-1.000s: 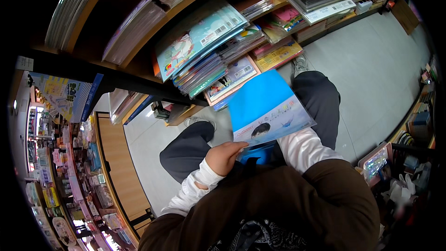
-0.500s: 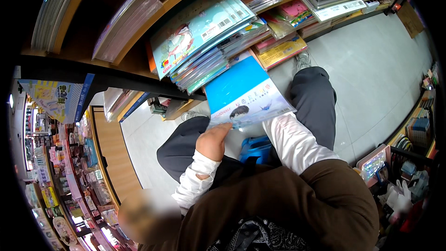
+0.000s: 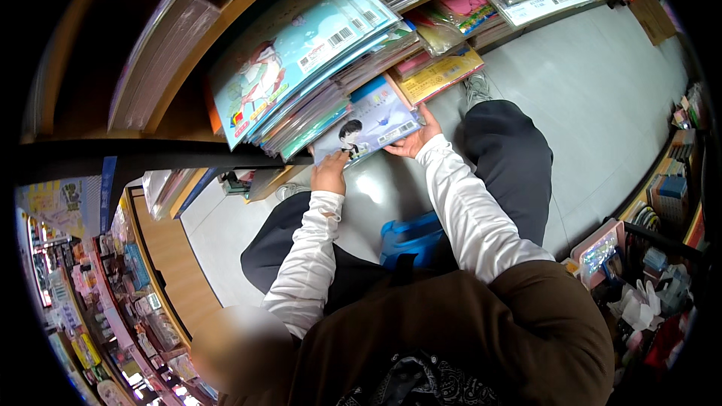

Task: The person sits on a small blue stool in a stationery store aisle and repeatedly picks up various notebooks and paper pads from a low shelf. They examine the covers and spines of the items, then place them back on the shelf, often in a different position or orientation.

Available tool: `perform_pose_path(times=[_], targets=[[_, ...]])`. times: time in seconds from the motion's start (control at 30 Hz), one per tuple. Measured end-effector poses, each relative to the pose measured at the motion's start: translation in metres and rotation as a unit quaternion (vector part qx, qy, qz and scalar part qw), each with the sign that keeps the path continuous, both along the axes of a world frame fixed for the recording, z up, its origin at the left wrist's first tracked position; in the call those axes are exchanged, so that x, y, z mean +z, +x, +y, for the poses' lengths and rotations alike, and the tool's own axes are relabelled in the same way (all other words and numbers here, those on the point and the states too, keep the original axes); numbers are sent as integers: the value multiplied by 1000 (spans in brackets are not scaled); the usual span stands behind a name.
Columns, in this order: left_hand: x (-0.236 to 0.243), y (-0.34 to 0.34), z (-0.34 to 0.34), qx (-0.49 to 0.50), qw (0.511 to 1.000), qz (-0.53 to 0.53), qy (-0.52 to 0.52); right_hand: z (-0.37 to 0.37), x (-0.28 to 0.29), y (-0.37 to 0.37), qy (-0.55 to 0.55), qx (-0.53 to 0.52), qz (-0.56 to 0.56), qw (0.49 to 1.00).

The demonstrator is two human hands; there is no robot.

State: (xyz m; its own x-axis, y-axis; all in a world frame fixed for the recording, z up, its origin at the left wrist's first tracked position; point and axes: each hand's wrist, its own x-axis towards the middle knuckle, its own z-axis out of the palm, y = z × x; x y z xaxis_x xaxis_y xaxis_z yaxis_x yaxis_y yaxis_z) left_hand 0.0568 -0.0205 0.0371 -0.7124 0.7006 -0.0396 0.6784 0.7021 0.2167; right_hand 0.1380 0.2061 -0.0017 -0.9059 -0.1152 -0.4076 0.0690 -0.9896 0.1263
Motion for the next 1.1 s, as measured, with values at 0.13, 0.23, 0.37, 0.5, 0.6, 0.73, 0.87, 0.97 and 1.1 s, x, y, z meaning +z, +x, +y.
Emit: perform_pose_path(times=[0.13,0.23,0.37,0.5,0.6,0.73,0.87,0.97,1.1], targets=[[-28,-17,9,29,998,-12,-62,14,-12,-6,147,51,-116,981],[-47,-31,10,62,995,-51,-52,17,-16,-16,319,91,-188,925],[-87,-54,-13,92,994,-36,41,16,-37,-36,446,86,-243,857],[-94,-73,-21,170,973,-116,102,17,-58,-53,502,37,-257,825],[-97,-85,-25,225,959,-141,102,14,-56,-65,544,7,-260,798],[-97,-93,-18,257,951,-141,99,17,-62,-77,595,-10,-276,755],[-100,-95,-16,211,967,-77,121,14,-68,-86,598,0,-280,751],[-101,-95,-11,184,977,-63,92,14,-80,-89,575,-22,-284,767],[-102,-99,-11,170,982,-47,62,12,-100,-89,688,-43,-267,673]])
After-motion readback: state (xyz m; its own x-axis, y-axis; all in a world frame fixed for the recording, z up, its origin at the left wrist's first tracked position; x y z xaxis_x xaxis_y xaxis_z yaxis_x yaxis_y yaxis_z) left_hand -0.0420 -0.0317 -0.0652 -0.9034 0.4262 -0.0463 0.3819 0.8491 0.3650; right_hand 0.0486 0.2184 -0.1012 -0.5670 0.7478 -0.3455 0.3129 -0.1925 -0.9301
